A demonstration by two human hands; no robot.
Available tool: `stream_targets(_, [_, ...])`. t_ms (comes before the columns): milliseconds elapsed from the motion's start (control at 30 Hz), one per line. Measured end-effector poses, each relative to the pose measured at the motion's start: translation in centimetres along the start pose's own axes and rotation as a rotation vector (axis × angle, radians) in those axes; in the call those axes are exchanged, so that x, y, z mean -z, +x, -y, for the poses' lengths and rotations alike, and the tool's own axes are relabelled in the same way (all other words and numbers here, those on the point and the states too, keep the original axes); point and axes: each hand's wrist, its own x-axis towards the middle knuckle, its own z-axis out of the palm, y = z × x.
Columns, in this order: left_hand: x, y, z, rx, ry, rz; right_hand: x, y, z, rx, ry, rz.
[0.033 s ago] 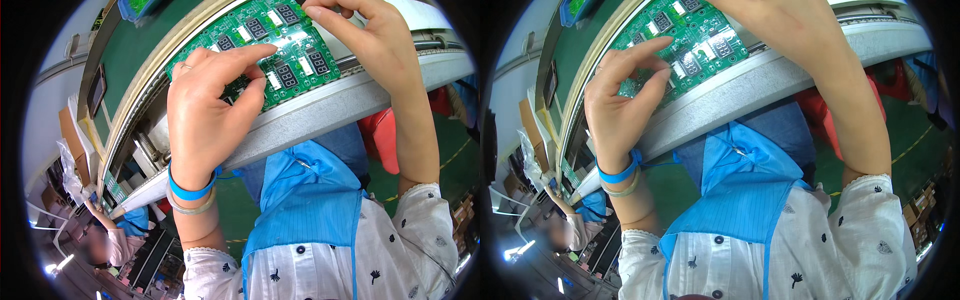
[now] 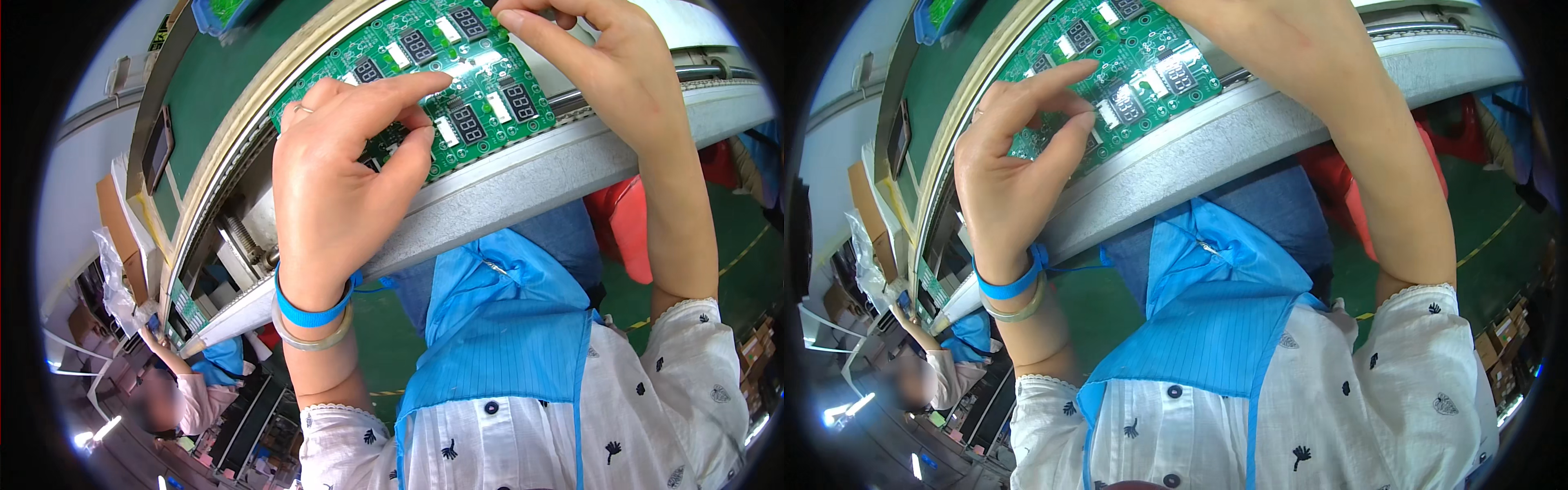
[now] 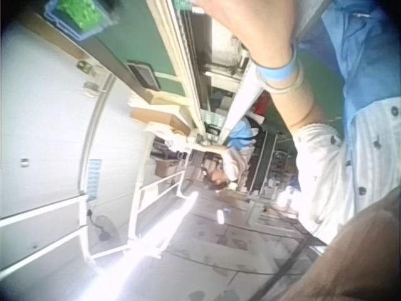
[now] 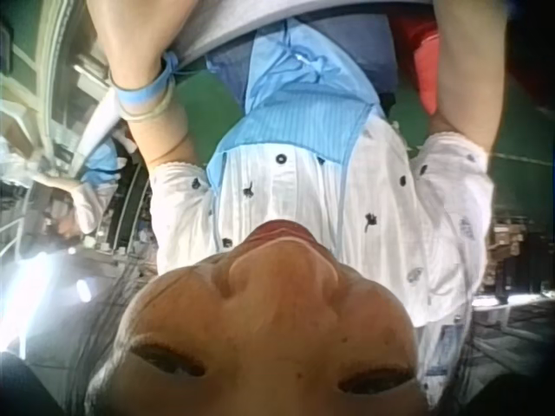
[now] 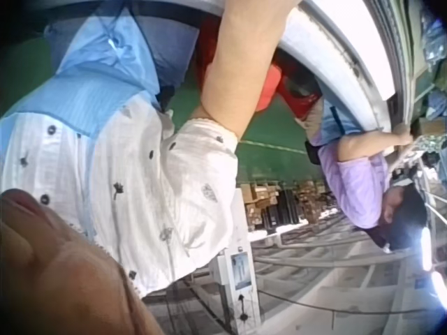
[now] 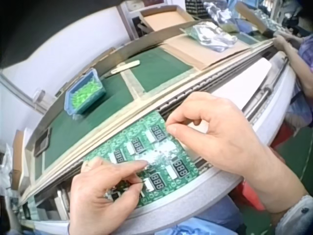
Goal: Assembling small electronic components onto a printed circuit board on an assembly line.
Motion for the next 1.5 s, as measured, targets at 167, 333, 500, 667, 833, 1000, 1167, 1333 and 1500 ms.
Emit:
stream_targets(167, [-0.1, 0.1, 0.0, 0.002, -0.002, 0.003, 0.1, -0.1, -0.5, 0.019, 0.000, -0.007])
stream_targets(333, [0.0, 0.1, 0.0, -0.005, 0.005, 0.003, 0.0, 0.0, -0.5, 0.015, 0.034, 0.006])
stream_targets(500, [0.0, 0.1, 0.0, -0.018, 0.022, 0.006, -0.1, -0.1, -0.4, -0.007, 0.044, 0.002])
stream_targets(667, [0.0, 0.3, -0.1, -0.002, 0.008, 0.021, 0.1, -0.1, -0.3, -0.031, 0.052, 0.000])
stream_targets(833, [0.0, 0.2, -0.1, 0.017, -0.004, 0.021, -0.1, -0.1, -1.0, -0.005, 0.052, 0.014])
stream_targets(1000, [-0.3, 0.2, -0.1, 0.027, -0.045, -0.038, -0.1, -0.1, -1.5, -0.006, 0.080, 0.003])
stream_targets(1167, [-0.4, 0.4, -0.3, 0.037, -0.040, -0.031, -0.1, -0.3, -1.6, -0.009, 0.078, -0.013])
stream_targets(1333, [-0.3, 0.3, -0.3, 0.043, -0.040, -0.023, 0.3, -0.3, -0.4, 0.005, 0.068, -0.010])
stream_targets(1500, [-0.3, 0.4, -0.4, 0.056, -0.027, -0.008, 0.3, -0.3, -0.5, 0.007, 0.095, -0.013])
